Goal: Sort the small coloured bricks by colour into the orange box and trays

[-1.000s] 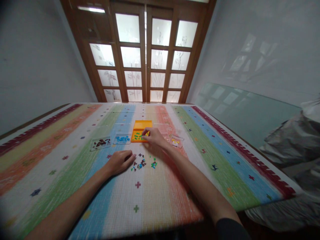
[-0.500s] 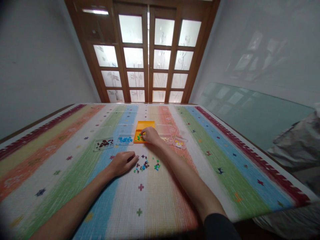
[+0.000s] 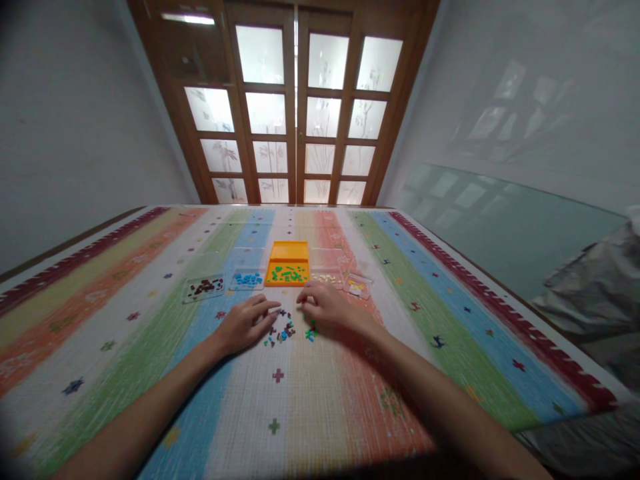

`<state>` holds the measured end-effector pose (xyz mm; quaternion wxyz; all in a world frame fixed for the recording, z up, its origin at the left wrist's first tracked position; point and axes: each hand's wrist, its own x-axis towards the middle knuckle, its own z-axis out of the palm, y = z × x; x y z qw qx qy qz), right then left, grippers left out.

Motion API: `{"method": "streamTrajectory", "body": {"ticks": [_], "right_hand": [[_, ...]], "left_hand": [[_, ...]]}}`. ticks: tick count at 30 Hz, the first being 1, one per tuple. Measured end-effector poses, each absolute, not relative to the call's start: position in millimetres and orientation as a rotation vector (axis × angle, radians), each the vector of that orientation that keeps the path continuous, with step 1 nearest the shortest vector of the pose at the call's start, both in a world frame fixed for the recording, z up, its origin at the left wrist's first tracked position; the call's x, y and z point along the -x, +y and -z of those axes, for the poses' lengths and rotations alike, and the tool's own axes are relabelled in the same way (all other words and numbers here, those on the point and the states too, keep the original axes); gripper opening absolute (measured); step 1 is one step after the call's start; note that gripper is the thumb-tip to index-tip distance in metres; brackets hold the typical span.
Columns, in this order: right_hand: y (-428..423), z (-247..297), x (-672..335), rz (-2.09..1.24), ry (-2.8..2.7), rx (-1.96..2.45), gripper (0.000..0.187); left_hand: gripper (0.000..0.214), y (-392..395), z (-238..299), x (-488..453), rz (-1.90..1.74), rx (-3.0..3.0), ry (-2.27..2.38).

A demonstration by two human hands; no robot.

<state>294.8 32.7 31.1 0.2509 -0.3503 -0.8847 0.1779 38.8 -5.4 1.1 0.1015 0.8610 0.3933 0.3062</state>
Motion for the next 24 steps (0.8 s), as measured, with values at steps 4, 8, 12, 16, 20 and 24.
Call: {"method": "streamTrajectory", "body": {"ticks": [4,8,12,16,20,24], "right_hand": [[18,-22,-309,-0.463,-2.304,0.992,0.02],[19,-18,-312,-0.408,-2.212,0.994,0.014],[19,-16,-310,-0.398,-2.203,0.989,0.013],[16,-14,-310,-0.393,-2.26,0.993,0.017],[14,-13,-312,-0.411,-2.293,1.007,0.019],[12,-16,-314,-0.396,-2.318,1.019,0.018]], "left_hand": [[0.025,0,-4,-46,-0.899,-2.598,1.005],[0.02,4,-11,-53,-0.778,-2.662,0.944],[0.022,5,-16,-57,-0.668,-2.781,0.973],[0.021,5,-15,-60,-0.568,-2.889,1.024],[0.02,4,-13,-62,-0.494,-2.959,1.065],[0.019,7,-16,-48,-0.596,-2.92,1.141]]}}
